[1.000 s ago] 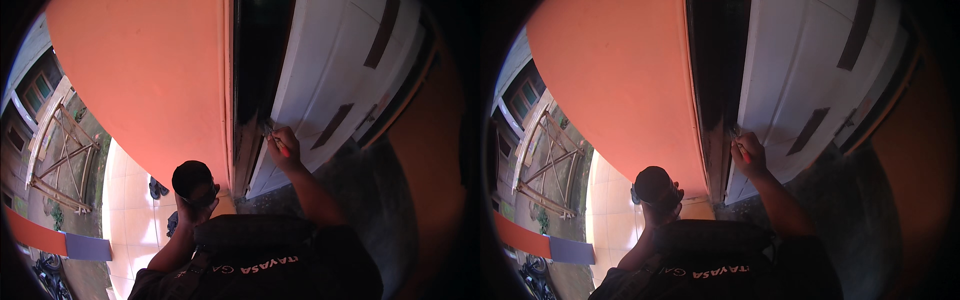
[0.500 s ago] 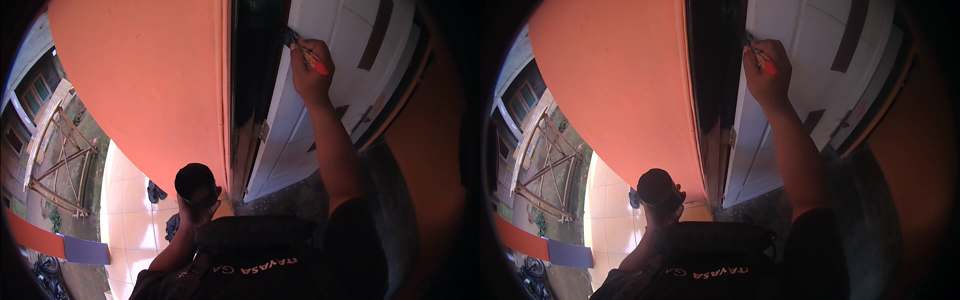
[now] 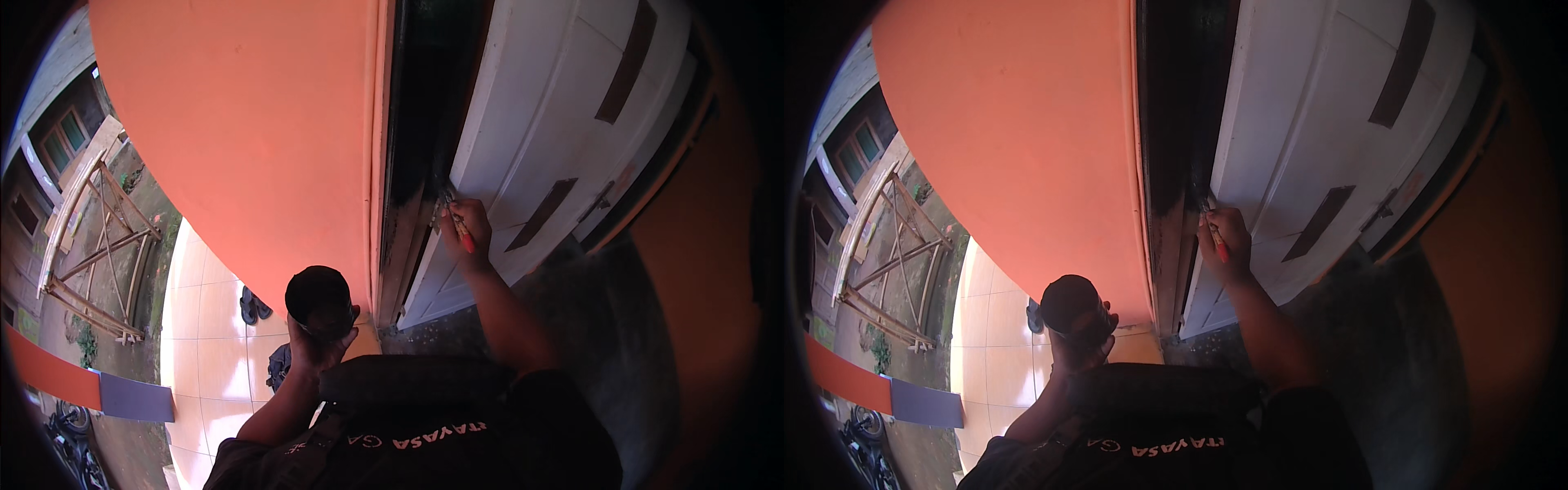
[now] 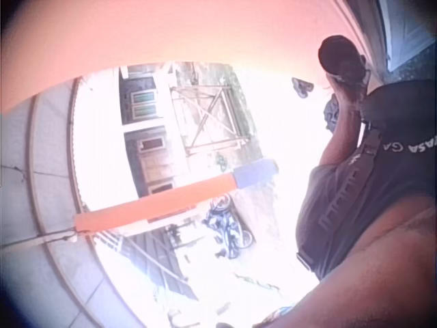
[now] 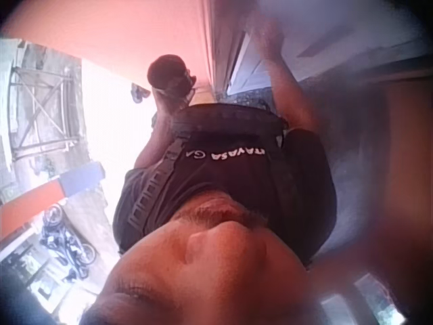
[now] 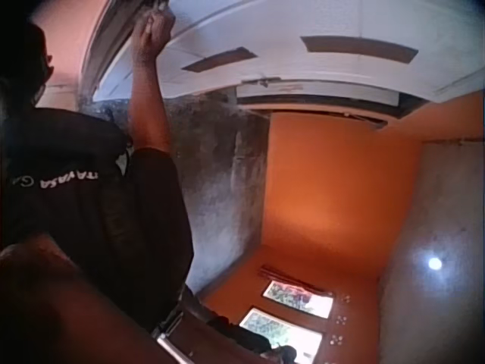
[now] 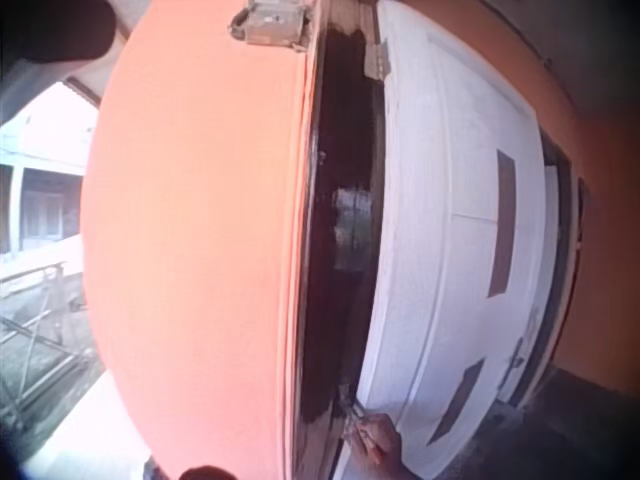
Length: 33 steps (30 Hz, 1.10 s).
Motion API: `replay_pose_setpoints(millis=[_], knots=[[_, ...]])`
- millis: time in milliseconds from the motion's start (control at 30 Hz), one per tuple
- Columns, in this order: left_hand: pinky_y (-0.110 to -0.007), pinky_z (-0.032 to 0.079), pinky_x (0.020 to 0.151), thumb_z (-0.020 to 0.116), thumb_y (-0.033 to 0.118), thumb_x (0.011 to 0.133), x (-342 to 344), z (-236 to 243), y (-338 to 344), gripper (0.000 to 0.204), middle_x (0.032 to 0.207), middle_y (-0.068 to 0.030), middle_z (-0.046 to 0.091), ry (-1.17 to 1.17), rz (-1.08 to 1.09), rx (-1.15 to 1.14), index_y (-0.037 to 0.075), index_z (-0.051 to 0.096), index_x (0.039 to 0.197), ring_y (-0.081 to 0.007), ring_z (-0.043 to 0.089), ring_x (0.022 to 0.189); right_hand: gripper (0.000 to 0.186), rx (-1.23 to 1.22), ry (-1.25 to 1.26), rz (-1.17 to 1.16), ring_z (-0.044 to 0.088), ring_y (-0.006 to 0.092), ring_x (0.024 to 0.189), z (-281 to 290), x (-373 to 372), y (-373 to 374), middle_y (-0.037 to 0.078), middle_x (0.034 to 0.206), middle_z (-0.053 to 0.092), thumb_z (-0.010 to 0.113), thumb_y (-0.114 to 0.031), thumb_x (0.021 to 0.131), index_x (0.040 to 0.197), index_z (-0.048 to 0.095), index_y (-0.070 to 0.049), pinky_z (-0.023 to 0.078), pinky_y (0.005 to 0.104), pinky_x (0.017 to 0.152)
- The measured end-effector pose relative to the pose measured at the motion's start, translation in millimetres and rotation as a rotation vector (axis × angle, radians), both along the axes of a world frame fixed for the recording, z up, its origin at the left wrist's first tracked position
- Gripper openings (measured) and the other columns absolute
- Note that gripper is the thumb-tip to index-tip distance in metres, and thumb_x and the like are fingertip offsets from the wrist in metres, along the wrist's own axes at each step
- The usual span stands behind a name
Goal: The person paints the vertical edge of a door frame black using a paintbrush and a small paint can. They repeatedly dip the brush into the can and apply paint along the frame, working from lower to higher sections.
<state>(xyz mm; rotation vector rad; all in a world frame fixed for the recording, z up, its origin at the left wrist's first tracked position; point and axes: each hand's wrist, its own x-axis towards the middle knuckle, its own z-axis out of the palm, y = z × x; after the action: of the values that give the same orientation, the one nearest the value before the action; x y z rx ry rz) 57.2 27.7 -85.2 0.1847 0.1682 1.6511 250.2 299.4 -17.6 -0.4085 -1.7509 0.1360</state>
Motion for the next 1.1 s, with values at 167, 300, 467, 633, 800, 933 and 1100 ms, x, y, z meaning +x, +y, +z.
replay_pose_setpoints(millis=[167, 300, 467, 633, 800, 933, 1100], knots=[[-0.049, 0.056, 0.094, 0.053, 0.074, 0.088, 3.8, 0.5, 1.4, 0.084, 0.134, -0.0125, 0.057, 0.013, -0.011, -0.012, 0.011, 0.045, 0.144, -0.0336, 0.054, 0.128, 0.020, -0.106, -0.029, 0.036, 0.064, 0.0255, 0.081, -23.5, 5.5, -17.4, 0.014, 0.092, 0.061, 0.069, 0.005, 0.086, 0.098, 0.055, -0.002, 0.053, 0.0343, 0.073], [-0.042, 0.057, 0.087, 0.053, 0.069, 0.089, 6.7, 12.4, 4.3, 0.072, 0.134, -0.0066, 0.058, 0.109, -0.021, -0.098, 0.014, 0.054, 0.135, -0.0282, 0.054, 0.125, 0.019, -0.122, -0.001, 0.007, 0.066, 0.0275, 0.078, -29.9, 20.4, -26.6, 0.015, 0.090, 0.062, 0.070, 0.003, 0.085, 0.097, 0.056, -0.002, 0.053, 0.0351, 0.071], [-0.046, 0.057, 0.090, 0.052, 0.069, 0.090, 4.3, 9.5, 5.4, 0.071, 0.133, -0.0086, 0.059, 0.032, -0.024, -0.053, 0.013, 0.055, 0.134, -0.0297, 0.054, 0.126, 0.017, -0.293, 0.068, -0.008, 0.065, 0.0177, 0.078, -24.5, 48.3, -58.0, 0.010, 0.088, 0.063, 0.069, 0.003, 0.088, 0.097, 0.055, -0.001, 0.053, 0.0304, 0.068], [-0.047, 0.058, 0.089, 0.053, 0.067, 0.090, -1.4, 10.0, 10.4, 0.070, 0.134, -0.0107, 0.058, 0.005, -0.042, -0.004, 0.012, 0.055, 0.134, -0.0307, 0.054, 0.126, 0.019, -0.779, 0.313, 0.297, 0.066, 0.0155, 0.078, -15.3, 55.9, -92.8, 0.008, 0.092, 0.061, 0.066, 0.001, 0.093, 0.104, 0.051, -0.001, 0.056, 0.0288, 0.069], [-0.046, 0.057, 0.092, 0.055, 0.067, 0.089, -2.4, 14.0, 16.9, 0.074, 0.137, -0.0107, 0.055, 0.020, -0.096, 0.031, 0.011, 0.050, 0.137, -0.0311, 0.052, 0.128, 0.017, -0.889, 0.353, 0.565, 0.067, 0.0168, 0.080, 23.8, 46.9, -104.8, 0.010, 0.094, 0.063, 0.064, -0.005, 0.095, 0.107, 0.051, -0.001, 0.057, 0.0295, 0.067], [-0.046, 0.054, 0.099, 0.056, 0.074, 0.085, -0.4, 8.8, 16.9, 0.090, 0.142, -0.0104, 0.051, 0.154, -0.071, -0.023, 0.010, 0.041, 0.147, -0.0311, 0.050, 0.132, 0.016, -0.790, 0.311, 0.701, 0.064, 0.0129, 0.078, 84.0, 34.5, -111.8, 0.009, 0.091, 0.065, 0.062, -0.007, 0.097, 0.108, 0.053, 0.000, 0.055, 0.0280, 0.066], [-0.048, 0.057, 0.094, 0.051, 0.078, 0.086, 12.4, 20.0, 17.8, 0.090, 0.142, -0.0116, 0.051, 0.254, -0.008, -0.062, 0.013, 0.040, 0.148, -0.0305, 0.054, 0.130, 0.014, -0.712, 0.165, 0.855, 0.061, 0.0093, 0.078, 137.9, 14.2, -116.4, 0.005, 0.090, 0.065, 0.061, -0.010, 0.099, 0.109, 0.057, -0.001, 0.050, 0.0258, 0.066]])
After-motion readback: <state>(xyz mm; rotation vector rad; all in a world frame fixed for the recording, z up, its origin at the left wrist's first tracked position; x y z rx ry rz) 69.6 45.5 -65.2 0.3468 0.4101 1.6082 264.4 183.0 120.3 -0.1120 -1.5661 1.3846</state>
